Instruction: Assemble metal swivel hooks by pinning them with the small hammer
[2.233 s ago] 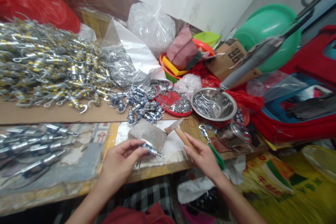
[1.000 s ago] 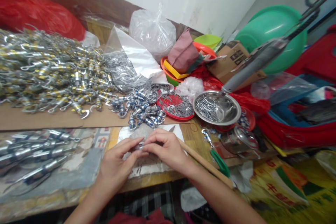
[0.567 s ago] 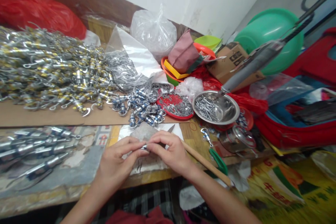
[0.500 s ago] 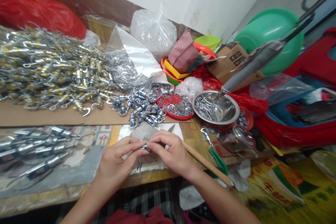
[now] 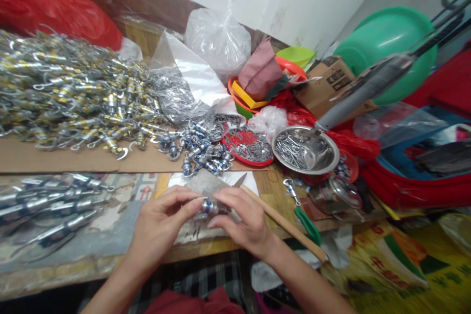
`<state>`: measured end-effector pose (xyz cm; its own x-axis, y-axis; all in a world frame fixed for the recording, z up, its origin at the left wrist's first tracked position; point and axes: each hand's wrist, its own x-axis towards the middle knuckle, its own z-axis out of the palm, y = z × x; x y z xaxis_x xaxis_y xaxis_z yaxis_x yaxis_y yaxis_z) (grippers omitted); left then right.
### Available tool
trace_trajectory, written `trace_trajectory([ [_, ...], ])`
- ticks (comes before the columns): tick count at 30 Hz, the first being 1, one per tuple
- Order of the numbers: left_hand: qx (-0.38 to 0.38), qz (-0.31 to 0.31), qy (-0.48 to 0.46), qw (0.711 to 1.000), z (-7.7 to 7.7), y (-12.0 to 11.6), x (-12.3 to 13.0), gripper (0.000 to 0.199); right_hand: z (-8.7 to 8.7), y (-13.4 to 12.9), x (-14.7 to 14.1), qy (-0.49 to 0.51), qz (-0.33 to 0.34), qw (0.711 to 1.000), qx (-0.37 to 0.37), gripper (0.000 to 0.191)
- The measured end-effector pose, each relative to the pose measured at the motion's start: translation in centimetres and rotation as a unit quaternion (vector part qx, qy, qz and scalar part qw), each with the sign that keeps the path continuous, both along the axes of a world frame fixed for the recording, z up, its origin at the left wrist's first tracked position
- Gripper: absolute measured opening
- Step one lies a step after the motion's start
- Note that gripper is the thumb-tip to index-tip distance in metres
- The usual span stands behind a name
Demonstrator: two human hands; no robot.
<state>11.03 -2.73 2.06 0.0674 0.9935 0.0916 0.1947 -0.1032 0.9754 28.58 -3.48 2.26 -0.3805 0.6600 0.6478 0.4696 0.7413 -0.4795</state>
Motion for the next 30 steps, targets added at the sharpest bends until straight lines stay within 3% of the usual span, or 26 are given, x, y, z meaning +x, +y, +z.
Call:
trace_trajectory([
  [3, 0.017, 0.004, 0.036, 0.999, 0.3, 0.0, -0.1, 0.011, -0.4, 0.1, 0.7, -0.082, 0.042, 0.989, 0.118, 0.022],
  [6, 0.037, 0.002, 0.074, 0.997, 0.6, 0.0, -0.1, 0.013, 0.1, 0.3, 0.9, -0.133, 0.051, 0.975, 0.17, 0.02],
  [11, 0.054, 0.015, 0.099, 0.993, 0.9, 0.0, 0.1, 0.012, 0.9, 0.4, 0.9, -0.183, 0.056, 0.96, 0.203, 0.021],
  [16, 0.032, -0.033, 0.092, 0.995, 1.4, 0.0, -0.1, 0.016, 0.7, 0.1, 0.8, -0.173, 0.048, 0.963, 0.201, 0.019],
  [21, -0.092, -0.054, 0.048, 0.993, 1.5, 0.3, -0.5, 0.02, 0.5, -0.3, 0.3, -0.119, 0.021, 0.985, 0.124, 0.023],
  [27, -0.192, -0.038, -0.075, 0.978, 0.7, -0.2, 0.2, 0.024, -0.2, -1.7, 0.2, -0.072, -0.017, 0.997, -0.008, 0.033],
  [30, -0.242, -0.024, -0.155, 0.958, 0.3, -0.7, 0.9, 0.053, 0.0, -1.9, 0.2, -0.045, -0.029, 0.996, -0.078, 0.032],
])
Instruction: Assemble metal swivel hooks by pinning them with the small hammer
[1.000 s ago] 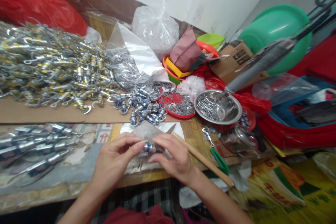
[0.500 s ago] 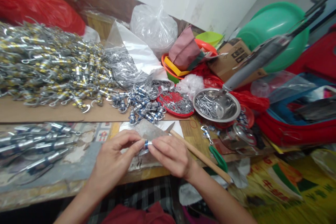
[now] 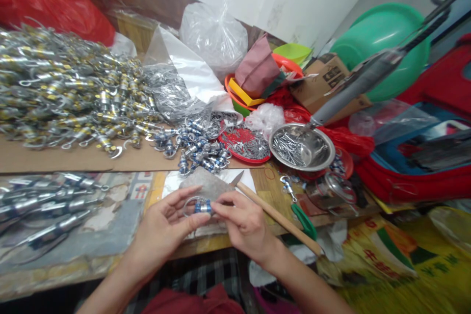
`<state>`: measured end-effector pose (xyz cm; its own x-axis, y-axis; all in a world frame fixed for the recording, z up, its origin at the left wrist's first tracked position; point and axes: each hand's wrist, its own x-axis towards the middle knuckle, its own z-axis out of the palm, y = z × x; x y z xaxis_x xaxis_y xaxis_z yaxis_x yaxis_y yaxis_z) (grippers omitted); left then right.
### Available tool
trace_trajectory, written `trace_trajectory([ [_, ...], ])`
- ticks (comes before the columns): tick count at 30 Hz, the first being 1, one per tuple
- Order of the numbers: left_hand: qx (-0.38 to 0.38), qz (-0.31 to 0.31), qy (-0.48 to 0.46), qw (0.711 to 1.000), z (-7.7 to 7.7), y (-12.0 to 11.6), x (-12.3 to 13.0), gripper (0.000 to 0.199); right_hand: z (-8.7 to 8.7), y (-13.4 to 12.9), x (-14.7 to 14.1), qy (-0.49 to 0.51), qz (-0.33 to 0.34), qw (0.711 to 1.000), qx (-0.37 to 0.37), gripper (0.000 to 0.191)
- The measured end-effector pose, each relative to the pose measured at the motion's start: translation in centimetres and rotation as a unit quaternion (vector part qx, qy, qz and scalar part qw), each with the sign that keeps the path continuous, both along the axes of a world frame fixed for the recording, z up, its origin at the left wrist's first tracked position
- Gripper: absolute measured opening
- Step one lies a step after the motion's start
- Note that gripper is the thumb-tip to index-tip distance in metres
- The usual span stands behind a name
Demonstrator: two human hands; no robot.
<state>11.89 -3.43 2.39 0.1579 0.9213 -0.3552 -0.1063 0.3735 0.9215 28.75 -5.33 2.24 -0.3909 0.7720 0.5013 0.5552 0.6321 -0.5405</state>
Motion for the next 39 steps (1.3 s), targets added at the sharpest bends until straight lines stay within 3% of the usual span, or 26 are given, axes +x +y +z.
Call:
trace_trajectory([
  [2, -0.004, 0.018, -0.019, 1.0, -0.1, -0.2, 0.3, 0.07, 0.5, 1.2, 0.4, -0.011, 0.016, 0.999, -0.043, 0.024],
  [4, 0.013, 0.029, -0.016, 0.999, -0.1, -0.3, 0.5, 0.074, 1.0, 3.8, 1.5, -0.043, -0.022, 0.997, -0.067, 0.018],
  [5, 0.021, 0.027, -0.012, 0.999, -0.1, -0.3, 0.6, 0.075, 1.1, 5.7, 2.3, -0.062, -0.058, 0.994, -0.07, 0.017],
  [7, 0.027, 0.022, -0.009, 0.999, 0.0, -0.3, 0.7, 0.076, 0.9, 9.8, 4.1, -0.167, -0.244, 0.954, -0.055, 0.024],
  [8, 0.027, 0.02, -0.012, 0.999, 0.0, -0.4, 0.7, 0.077, 0.6, 11.9, 5.0, -0.188, -0.275, 0.941, -0.06, 0.029],
  [11, 0.021, 0.019, -0.027, 0.999, 0.1, -0.5, 0.8, 0.079, -0.9, 16.3, 6.9, -0.232, -0.289, 0.925, -0.088, 0.028],
  [14, 0.013, 0.008, -0.017, 1.0, 0.0, -0.5, 0.8, 0.08, -2.3, 17.8, 7.2, -0.254, -0.289, 0.918, -0.097, 0.023],
  [21, -0.006, 0.015, -0.036, 0.999, -0.8, -0.2, 0.2, 0.086, -1.8, 17.1, 7.8, -0.186, -0.299, 0.934, -0.062, 0.019],
  [25, 0.003, 0.028, -0.053, 0.998, -1.2, -0.2, 0.0, 0.086, -0.5, 14.5, 6.8, -0.108, -0.292, 0.949, -0.045, 0.018],
  [28, 0.006, 0.033, -0.064, 0.997, -1.2, -0.2, 0.1, 0.085, 0.4, 10.2, 4.1, -0.04, -0.227, 0.971, -0.056, 0.018],
  [30, 0.008, 0.034, -0.07, 0.997, -1.1, -0.2, 0.1, 0.085, 0.8, 7.2, 2.1, 0.046, -0.12, 0.99, -0.055, 0.013],
  [33, 0.01, 0.031, -0.088, 0.996, -0.9, -0.3, 0.1, 0.083, 0.7, 4.3, 0.0, 0.103, -0.001, 0.994, -0.026, 0.017],
  [36, 0.009, 0.024, -0.099, 0.995, -0.8, -0.3, 0.1, 0.083, 0.1, 3.7, -0.2, 0.088, 0.011, 0.996, -0.009, 0.019],
  [39, 0.003, 0.019, -0.099, 0.995, -0.7, -0.1, 0.1, 0.086, -0.3, 4.0, 0.7, -0.013, -0.018, 0.999, 0.025, 0.019],
])
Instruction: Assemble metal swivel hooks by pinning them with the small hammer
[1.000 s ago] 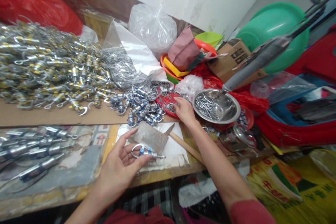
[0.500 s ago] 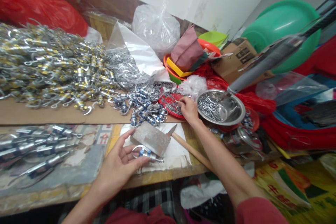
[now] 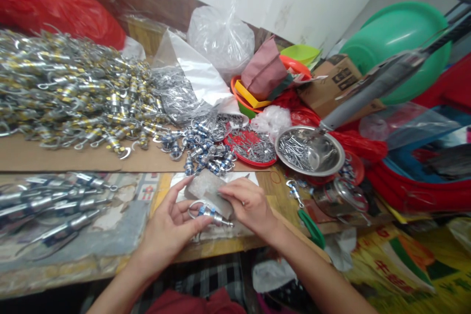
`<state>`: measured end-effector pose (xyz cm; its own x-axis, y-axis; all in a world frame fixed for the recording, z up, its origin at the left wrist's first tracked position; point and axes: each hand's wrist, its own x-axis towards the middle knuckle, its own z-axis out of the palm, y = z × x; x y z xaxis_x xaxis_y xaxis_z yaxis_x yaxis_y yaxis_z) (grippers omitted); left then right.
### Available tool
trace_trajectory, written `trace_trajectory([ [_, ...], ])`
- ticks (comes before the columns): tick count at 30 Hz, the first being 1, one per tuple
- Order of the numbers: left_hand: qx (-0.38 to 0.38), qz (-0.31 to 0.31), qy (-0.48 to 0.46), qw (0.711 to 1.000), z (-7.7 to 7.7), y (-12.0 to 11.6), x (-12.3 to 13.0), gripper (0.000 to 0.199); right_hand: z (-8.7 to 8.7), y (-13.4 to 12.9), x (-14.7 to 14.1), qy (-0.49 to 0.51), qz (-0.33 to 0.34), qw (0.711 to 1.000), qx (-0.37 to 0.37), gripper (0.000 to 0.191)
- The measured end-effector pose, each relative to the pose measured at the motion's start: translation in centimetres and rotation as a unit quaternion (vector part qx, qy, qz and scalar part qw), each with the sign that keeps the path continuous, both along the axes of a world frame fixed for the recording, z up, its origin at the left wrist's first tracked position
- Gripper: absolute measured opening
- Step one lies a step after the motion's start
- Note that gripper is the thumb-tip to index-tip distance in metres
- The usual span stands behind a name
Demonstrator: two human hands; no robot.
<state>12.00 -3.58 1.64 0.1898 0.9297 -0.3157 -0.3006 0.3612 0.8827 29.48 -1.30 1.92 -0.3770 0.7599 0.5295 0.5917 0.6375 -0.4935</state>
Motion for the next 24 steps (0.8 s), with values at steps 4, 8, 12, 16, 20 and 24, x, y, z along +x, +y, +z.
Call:
trace_trajectory([
  [4, -0.016, 0.007, 0.008, 1.0, 0.0, 0.0, 0.2, 0.086, 0.3, -0.4, 0.7, -0.131, -0.024, 0.99, 0.035, 0.024],
  [8, -0.013, 0.022, 0.003, 1.0, -0.2, -0.2, 0.4, 0.089, 0.7, -1.2, -0.2, -0.08, -0.005, 0.996, 0.037, 0.025],
  [12, 0.007, 0.014, -0.016, 1.0, -0.6, -0.1, 0.4, 0.09, 1.0, -1.5, -1.6, -0.095, 0.016, 0.994, 0.047, 0.024],
  [16, 0.017, 0.011, -0.021, 1.0, -0.9, 0.1, 0.3, 0.089, 1.2, -2.0, -2.1, -0.166, 0.021, 0.986, 0.025, 0.024],
  [20, 0.018, 0.004, -0.03, 0.999, -1.0, 0.1, 0.3, 0.088, 1.2, -2.8, -2.0, -0.207, 0.003, 0.978, -0.009, 0.024],
  [24, 0.013, 0.013, -0.018, 1.0, -0.8, 0.0, 0.3, 0.092, 0.7, -3.1, -1.4, -0.146, 0.005, 0.989, -0.038, 0.03],
])
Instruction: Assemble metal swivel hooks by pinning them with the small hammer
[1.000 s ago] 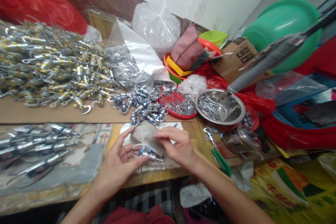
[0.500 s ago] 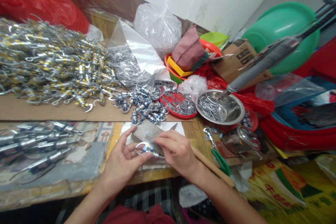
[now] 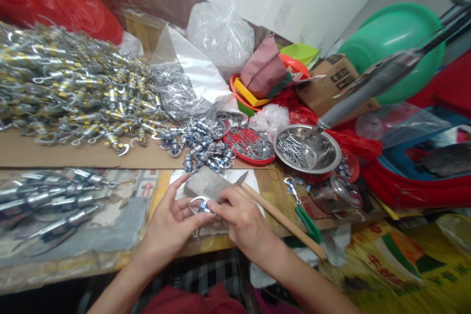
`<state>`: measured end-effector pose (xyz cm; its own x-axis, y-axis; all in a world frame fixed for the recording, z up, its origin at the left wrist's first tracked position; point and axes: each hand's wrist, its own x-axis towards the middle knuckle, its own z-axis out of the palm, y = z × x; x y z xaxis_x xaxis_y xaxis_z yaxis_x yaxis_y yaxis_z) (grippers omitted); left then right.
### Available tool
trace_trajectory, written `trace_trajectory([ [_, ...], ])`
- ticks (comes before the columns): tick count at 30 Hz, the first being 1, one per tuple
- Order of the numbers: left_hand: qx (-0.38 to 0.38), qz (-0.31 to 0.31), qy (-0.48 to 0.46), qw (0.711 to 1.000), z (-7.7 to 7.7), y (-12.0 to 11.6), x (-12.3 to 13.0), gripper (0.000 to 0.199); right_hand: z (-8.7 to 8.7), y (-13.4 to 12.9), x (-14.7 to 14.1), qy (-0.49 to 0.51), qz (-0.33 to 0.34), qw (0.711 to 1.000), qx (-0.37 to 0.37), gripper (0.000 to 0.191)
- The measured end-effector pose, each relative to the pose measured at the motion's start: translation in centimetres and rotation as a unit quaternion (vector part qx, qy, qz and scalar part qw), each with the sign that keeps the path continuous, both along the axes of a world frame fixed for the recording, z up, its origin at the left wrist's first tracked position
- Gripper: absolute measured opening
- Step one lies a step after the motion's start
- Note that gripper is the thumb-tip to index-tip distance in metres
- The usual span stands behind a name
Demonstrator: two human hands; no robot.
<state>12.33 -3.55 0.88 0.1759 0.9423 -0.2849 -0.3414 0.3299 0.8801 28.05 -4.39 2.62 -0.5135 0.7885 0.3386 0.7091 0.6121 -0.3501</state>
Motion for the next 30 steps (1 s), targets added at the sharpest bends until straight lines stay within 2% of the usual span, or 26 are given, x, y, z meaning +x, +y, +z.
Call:
trace_trajectory([
  [3, -0.007, 0.002, 0.01, 1.0, 0.3, 0.0, 0.1, 0.096, -0.3, 0.2, 1.7, 0.092, -0.005, 0.996, -0.005, 0.037],
  [5, -0.015, 0.007, 0.016, 1.0, 0.5, 0.0, 0.1, 0.097, -0.7, 0.4, 3.8, 0.116, -0.075, 0.99, 0.015, 0.036],
  [8, -0.023, 0.014, 0.019, 0.999, 0.6, 0.1, 0.1, 0.099, -1.7, 0.4, 7.4, 0.003, -0.211, 0.977, 0.016, 0.032],
  [10, -0.021, 0.015, 0.018, 0.999, 0.4, 0.1, 0.1, 0.098, -2.7, 0.2, 9.1, -0.1, -0.234, 0.967, -0.026, 0.032],
  [12, -0.017, 0.015, 0.017, 1.0, 0.3, 0.1, 0.1, 0.097, -3.2, 0.0, 9.8, -0.139, -0.23, 0.961, -0.064, 0.024],
  [14, -0.012, 0.017, 0.014, 1.0, 0.1, 0.2, 0.1, 0.096, -2.8, -0.4, 9.5, -0.106, -0.238, 0.963, -0.066, 0.018],
  [17, -0.01, 0.021, 0.014, 1.0, 0.0, 0.2, 0.1, 0.096, -0.3, -1.1, 7.9, -0.011, -0.222, 0.974, -0.03, 0.02],
  [20, -0.009, 0.017, 0.018, 1.0, 0.0, 0.2, 0.0, 0.094, 2.6, -2.0, 6.2, 0.028, -0.121, 0.992, -0.005, 0.032],
  [22, -0.007, 0.013, 0.016, 1.0, 0.0, 0.2, 0.0, 0.094, 3.8, -2.5, 5.3, 0.042, -0.067, 0.997, 0.025, 0.043],
  [25, -0.007, 0.009, 0.009, 1.0, 0.0, 0.3, 0.0, 0.096, 3.9, -2.8, 4.4, 0.04, -0.047, 0.997, 0.053, 0.053],
  [28, -0.002, 0.01, 0.008, 1.0, -0.2, 0.4, -0.1, 0.097, 3.1, -2.8, 4.0, -0.055, -0.04, 0.998, -0.007, 0.052],
  [30, -0.001, 0.014, 0.007, 1.0, -0.4, 0.5, -0.1, 0.097, 2.7, -3.0, 3.8, -0.07, -0.046, 0.996, -0.018, 0.052],
])
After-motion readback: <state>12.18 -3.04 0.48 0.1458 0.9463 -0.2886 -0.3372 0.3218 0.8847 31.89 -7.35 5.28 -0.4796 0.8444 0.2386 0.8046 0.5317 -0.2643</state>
